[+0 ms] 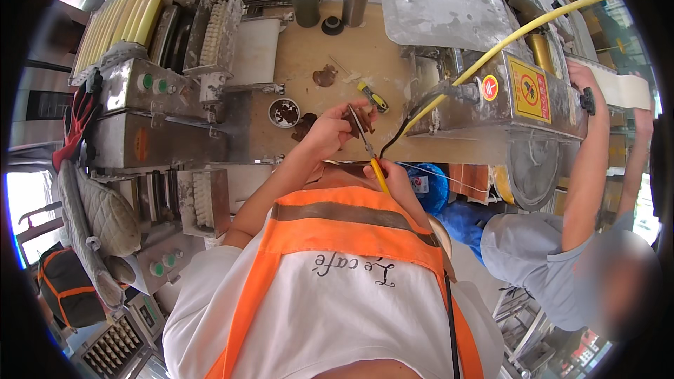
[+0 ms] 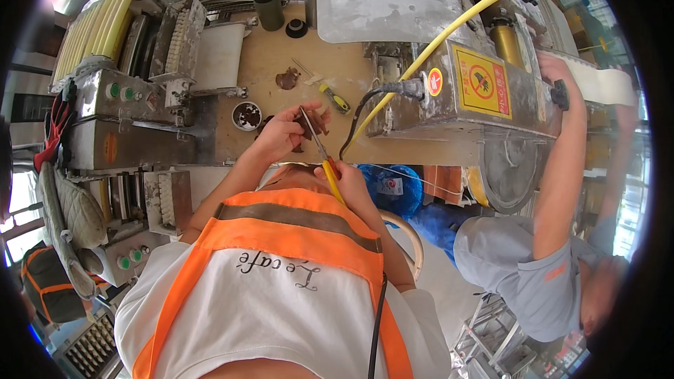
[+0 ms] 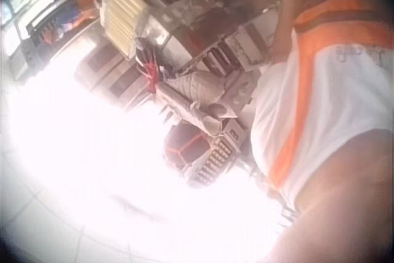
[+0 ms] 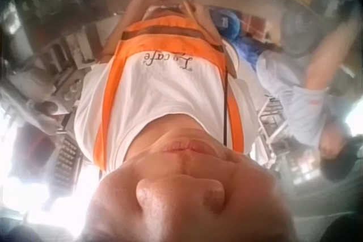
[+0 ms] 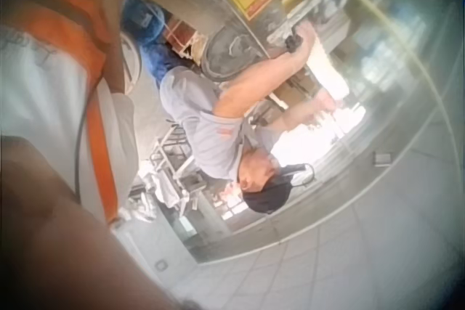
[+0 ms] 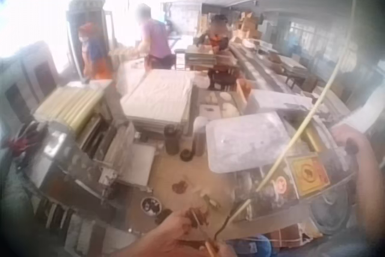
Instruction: The person uses yellow-handled scissors to cut small pieces of a dark brown food item over a small metal bowl. The person repeatedly picks up pieces, cuts them, and drops them into the bowl.
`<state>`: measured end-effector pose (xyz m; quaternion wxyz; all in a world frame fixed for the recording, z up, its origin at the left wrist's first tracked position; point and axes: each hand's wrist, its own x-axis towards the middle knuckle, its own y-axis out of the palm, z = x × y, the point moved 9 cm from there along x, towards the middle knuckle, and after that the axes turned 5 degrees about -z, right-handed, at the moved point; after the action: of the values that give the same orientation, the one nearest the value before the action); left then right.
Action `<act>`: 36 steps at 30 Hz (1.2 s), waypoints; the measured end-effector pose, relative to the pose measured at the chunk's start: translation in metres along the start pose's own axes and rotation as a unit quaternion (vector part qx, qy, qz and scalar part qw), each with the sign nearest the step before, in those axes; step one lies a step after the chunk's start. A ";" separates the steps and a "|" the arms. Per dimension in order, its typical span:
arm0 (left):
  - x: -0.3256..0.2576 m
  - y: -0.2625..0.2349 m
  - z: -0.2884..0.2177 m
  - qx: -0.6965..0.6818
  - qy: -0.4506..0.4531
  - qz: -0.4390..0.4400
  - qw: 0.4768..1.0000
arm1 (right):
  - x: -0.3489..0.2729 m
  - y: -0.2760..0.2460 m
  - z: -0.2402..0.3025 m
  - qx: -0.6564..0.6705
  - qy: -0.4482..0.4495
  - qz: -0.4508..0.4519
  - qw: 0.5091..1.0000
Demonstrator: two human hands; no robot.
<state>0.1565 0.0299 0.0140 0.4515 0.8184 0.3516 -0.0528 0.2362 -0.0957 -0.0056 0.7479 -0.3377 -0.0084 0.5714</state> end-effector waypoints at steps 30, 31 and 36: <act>0.010 -0.019 -0.019 -0.203 0.021 -0.005 0.979 | -0.009 -0.007 0.007 -0.008 -0.033 0.011 0.999; 0.010 -0.019 -0.022 -0.205 0.028 -0.002 0.978 | -0.010 -0.007 0.007 -0.021 -0.039 0.009 0.999; 0.009 -0.018 -0.027 -0.197 0.060 -0.016 0.978 | -0.013 -0.006 0.005 -0.050 -0.031 0.005 0.998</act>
<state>0.1459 0.0621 0.0136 0.5813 0.7093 0.3942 0.0597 0.2341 -0.1052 0.0065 0.7268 -0.3572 -0.0585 0.5837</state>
